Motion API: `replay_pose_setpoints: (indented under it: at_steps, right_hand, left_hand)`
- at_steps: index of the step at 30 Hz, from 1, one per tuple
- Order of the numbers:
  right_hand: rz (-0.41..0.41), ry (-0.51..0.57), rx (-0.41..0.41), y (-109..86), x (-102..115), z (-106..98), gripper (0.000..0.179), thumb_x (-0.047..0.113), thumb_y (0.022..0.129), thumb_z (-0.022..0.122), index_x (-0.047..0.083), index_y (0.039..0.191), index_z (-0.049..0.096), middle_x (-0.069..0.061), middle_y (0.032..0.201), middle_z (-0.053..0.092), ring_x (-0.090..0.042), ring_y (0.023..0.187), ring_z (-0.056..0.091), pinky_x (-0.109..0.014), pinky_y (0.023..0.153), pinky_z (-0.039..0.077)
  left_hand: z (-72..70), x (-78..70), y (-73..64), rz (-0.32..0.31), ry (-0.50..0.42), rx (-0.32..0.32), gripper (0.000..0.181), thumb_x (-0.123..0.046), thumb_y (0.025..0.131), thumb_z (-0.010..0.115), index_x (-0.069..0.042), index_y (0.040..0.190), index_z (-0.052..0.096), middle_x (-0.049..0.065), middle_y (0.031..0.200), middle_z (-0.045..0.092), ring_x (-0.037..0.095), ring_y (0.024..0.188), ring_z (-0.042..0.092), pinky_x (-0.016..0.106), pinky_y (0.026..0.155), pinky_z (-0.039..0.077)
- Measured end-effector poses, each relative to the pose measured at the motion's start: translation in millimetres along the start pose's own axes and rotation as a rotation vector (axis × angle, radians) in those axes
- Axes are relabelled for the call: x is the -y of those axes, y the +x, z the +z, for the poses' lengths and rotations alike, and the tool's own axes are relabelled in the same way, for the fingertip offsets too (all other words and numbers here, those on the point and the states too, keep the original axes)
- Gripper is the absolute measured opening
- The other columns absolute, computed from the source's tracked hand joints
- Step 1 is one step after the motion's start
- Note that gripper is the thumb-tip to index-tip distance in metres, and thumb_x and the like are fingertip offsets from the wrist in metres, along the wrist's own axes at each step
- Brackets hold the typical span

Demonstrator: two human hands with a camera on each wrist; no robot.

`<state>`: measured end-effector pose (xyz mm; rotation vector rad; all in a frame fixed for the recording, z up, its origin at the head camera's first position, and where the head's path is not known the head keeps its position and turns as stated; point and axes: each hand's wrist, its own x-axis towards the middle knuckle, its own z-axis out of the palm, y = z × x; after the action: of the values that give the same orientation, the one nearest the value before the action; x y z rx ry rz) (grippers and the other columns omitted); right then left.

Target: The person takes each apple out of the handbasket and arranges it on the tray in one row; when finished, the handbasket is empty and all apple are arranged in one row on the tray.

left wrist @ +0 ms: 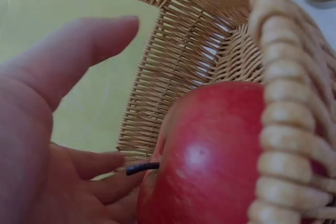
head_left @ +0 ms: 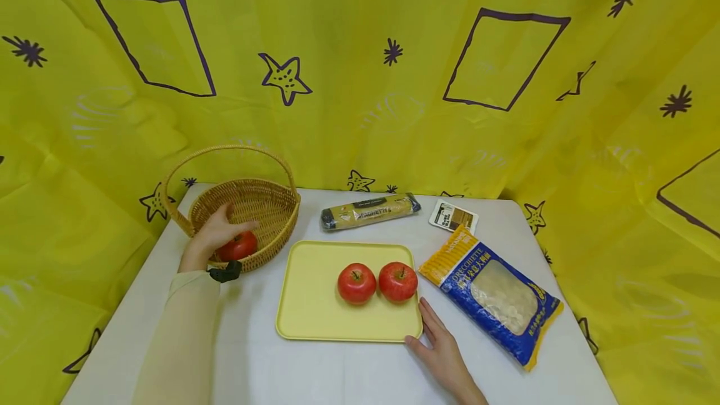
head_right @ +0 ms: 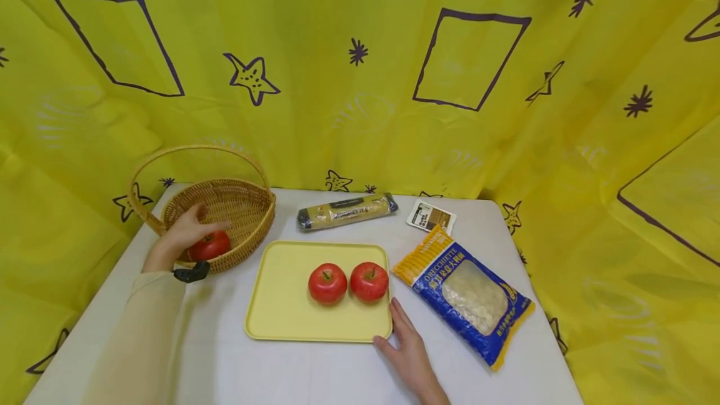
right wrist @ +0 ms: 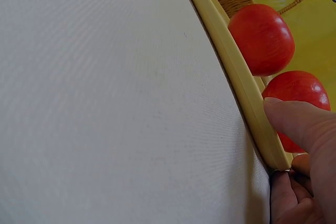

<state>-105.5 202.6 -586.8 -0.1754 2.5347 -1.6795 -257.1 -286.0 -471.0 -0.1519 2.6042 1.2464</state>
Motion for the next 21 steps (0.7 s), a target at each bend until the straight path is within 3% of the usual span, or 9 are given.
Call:
replay_pose_setpoints:
  at_steps: [5,9,12,16,21]
  right_hand:
    - [0.0,-0.002,-0.002,0.2,0,0,0.077,0.013,0.085,0.077,-0.006,0.147,0.035,-0.014,0.157,0.023,-0.029,0.141,0.025,-0.027,0.102,0.033]
    - [-0.003,0.0,-0.002,-0.2,0,0,0.078,0.012,0.084,0.077,-0.006,0.147,0.035,-0.014,0.157,0.023,-0.029,0.14,0.025,-0.025,0.101,0.033]
    - [-0.001,0.006,-0.003,-0.4,-1,1,0.078,0.011,0.084,0.078,-0.006,0.147,0.035,-0.013,0.157,0.023,-0.028,0.14,0.025,-0.024,0.101,0.032]
    - [0.005,0.01,-0.003,-0.4,-2,1,0.078,0.011,0.084,0.077,-0.005,0.147,0.035,-0.013,0.158,0.023,-0.028,0.141,0.024,-0.025,0.102,0.032]
    - [0.0,0.021,-0.003,-0.9,-2,1,0.077,0.012,0.085,0.077,-0.004,0.147,0.035,-0.012,0.158,0.023,-0.027,0.141,0.024,-0.026,0.102,0.032]
  left_hand:
    - [-0.7,1.7,0.1,-0.053,0.02,0.066,0.112,-0.05,0.088,0.066,0.005,0.152,-0.007,0.035,0.153,0.01,0.05,0.125,0.039,0.055,0.093,0.046]
    - [-1.7,5.6,1.5,-0.034,0.027,0.089,0.111,-0.042,0.087,0.069,0.008,0.151,-0.007,0.037,0.152,0.011,0.048,0.12,0.045,0.051,0.089,0.048]
    - [-1.3,9.7,2.7,-0.017,0.044,0.101,0.111,-0.038,0.087,0.07,0.01,0.15,-0.007,0.038,0.15,0.012,0.047,0.121,0.042,0.049,0.092,0.046]
    - [-0.2,14.0,3.1,-0.02,0.09,0.126,0.112,-0.04,0.084,0.072,0.014,0.149,-0.002,0.04,0.142,0.028,0.045,0.117,0.045,0.047,0.089,0.047]
    - [1.4,15.4,0.6,-0.016,0.13,0.137,0.101,-0.041,0.081,0.076,0.019,0.142,0.021,0.035,0.123,0.047,0.041,0.105,0.052,0.045,0.083,0.049]
